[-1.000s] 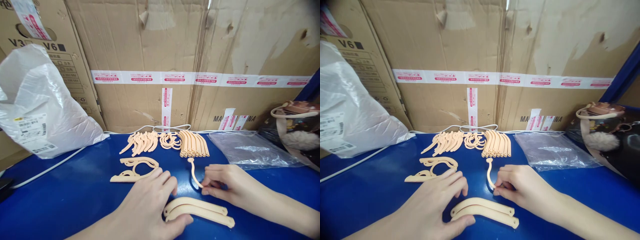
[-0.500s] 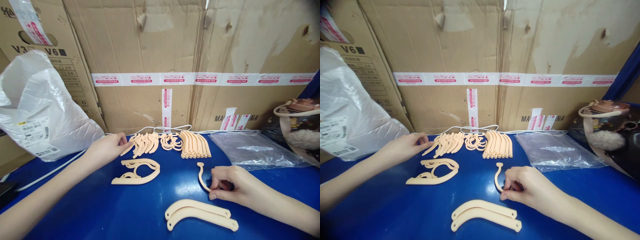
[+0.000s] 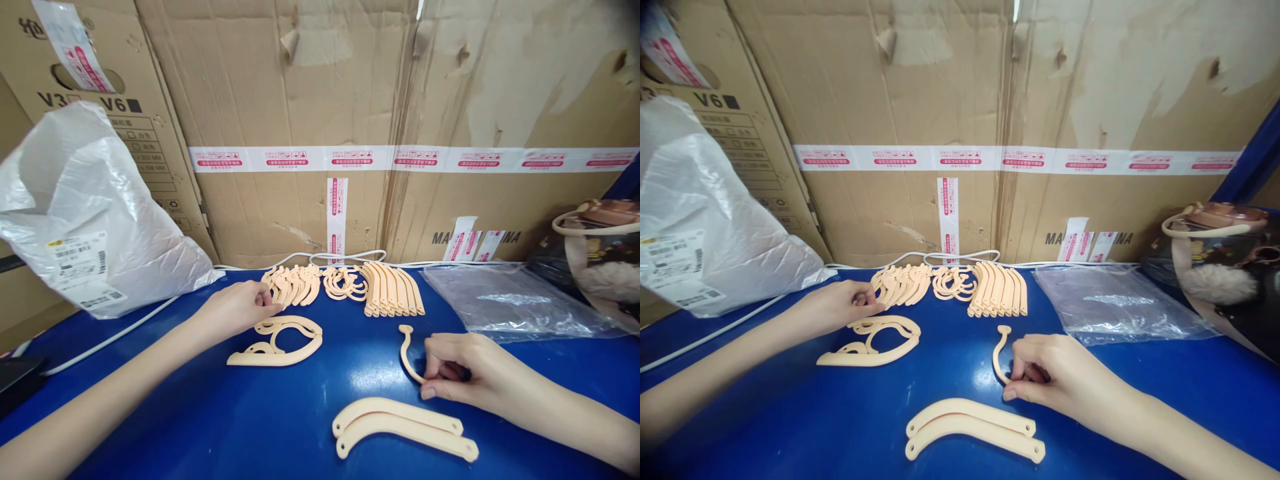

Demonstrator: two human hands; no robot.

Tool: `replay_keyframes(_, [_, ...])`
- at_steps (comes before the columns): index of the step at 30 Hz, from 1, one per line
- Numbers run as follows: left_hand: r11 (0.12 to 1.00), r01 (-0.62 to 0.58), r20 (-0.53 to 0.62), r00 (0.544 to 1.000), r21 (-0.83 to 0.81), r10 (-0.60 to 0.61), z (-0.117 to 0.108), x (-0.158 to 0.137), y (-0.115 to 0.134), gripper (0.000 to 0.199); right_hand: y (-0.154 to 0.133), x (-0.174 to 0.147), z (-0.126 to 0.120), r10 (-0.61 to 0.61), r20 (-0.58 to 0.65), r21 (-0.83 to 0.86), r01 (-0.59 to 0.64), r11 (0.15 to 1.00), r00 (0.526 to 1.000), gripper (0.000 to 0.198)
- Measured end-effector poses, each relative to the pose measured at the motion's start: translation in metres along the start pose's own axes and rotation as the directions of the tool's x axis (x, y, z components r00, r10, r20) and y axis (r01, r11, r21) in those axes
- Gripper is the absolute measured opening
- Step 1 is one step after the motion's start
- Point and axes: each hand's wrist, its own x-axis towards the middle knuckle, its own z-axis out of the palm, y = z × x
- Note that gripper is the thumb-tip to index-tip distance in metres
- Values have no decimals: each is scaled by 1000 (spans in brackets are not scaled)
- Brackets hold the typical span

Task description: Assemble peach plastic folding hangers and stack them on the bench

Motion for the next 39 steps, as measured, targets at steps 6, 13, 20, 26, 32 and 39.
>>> replay_keyframes(6, [999, 7, 15, 1000, -38, -7, 5, 4, -4, 27, 1, 0, 0, 10, 2, 1, -10, 1000, 1000, 34])
replay_keyframes(13, [978, -52, 7, 998, -201, 54, 8, 10, -11, 30, 0, 0, -1, -1, 16, 3, 1, 1000, 1000, 34])
replay_keyframes(20, [939, -65, -71, 997, -339, 43, 10, 11, -8, 35, 0, 0, -2, -9, 36, 18, 8, 1000, 999, 34])
replay_keyframes(26, [954, -6, -65, 998, -299, -14, 12, 8, 23, 36, 2, 1, -1, -23, 31, 42, 22, 999, 999, 33])
replay_keyframes(32, [983, 61, -34, 997, -174, -68, 17, 15, 40, 33, -1, 0, -1, -14, 30, 33, 13, 999, 999, 34])
replay_keyframes(39, [997, 58, -35, 998, -42, -60, 9, 18, 42, 40, 1, 0, -1, -33, 39, 16, 33, 999, 999, 35])
